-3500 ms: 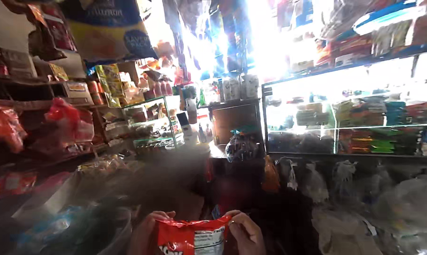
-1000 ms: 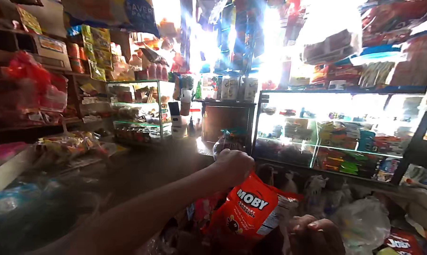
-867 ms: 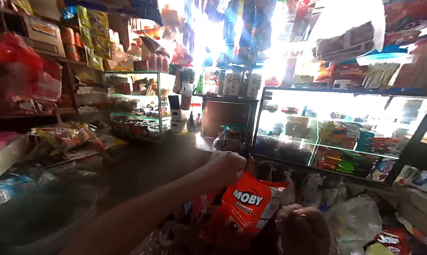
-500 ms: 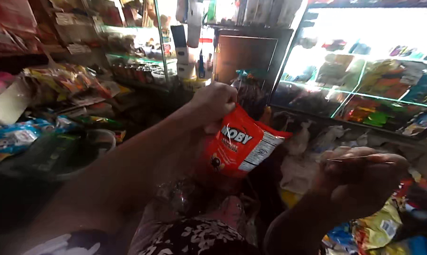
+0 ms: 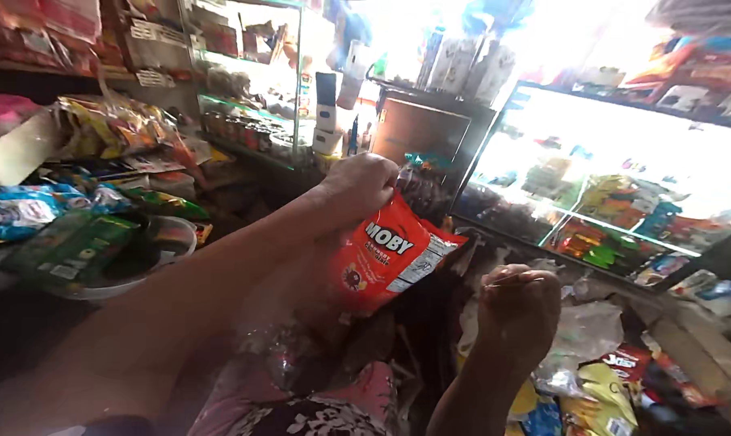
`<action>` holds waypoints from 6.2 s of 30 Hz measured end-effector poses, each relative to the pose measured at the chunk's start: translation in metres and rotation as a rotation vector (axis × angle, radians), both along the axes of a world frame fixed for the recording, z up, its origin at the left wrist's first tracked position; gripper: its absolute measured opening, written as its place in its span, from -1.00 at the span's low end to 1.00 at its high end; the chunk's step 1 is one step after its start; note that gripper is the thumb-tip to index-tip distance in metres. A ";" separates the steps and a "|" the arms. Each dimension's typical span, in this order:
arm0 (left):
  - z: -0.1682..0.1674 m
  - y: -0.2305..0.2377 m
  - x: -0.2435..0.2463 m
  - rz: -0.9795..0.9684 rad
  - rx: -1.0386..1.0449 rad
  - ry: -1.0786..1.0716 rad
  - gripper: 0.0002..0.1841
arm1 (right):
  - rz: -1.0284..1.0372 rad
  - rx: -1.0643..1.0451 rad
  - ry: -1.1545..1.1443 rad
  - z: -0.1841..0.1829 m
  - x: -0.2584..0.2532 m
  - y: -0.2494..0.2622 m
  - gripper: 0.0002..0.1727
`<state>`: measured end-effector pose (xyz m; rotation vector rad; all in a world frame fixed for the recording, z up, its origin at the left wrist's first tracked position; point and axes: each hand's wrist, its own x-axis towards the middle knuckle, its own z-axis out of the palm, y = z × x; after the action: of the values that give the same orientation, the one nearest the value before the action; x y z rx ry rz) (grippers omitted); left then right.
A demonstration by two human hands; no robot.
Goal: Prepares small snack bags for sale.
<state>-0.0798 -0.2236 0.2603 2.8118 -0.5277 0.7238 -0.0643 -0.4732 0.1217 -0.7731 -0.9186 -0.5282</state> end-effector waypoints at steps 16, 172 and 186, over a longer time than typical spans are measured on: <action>0.007 -0.029 -0.050 -0.113 -0.021 -0.114 -0.83 | -0.324 0.118 0.091 0.003 -0.017 0.009 -0.68; -0.015 -0.047 0.023 -0.034 -0.131 -0.023 -0.75 | -0.278 -0.062 -0.049 -0.017 0.050 0.028 -0.84; -0.046 0.002 -0.004 -0.183 -0.320 0.001 -0.81 | -0.009 -0.248 0.078 0.007 0.018 0.054 -0.72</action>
<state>-0.0838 -0.2212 0.2143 2.4328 -0.6006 0.6995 -0.0460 -0.4191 0.1292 -1.0156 -0.9191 -0.3930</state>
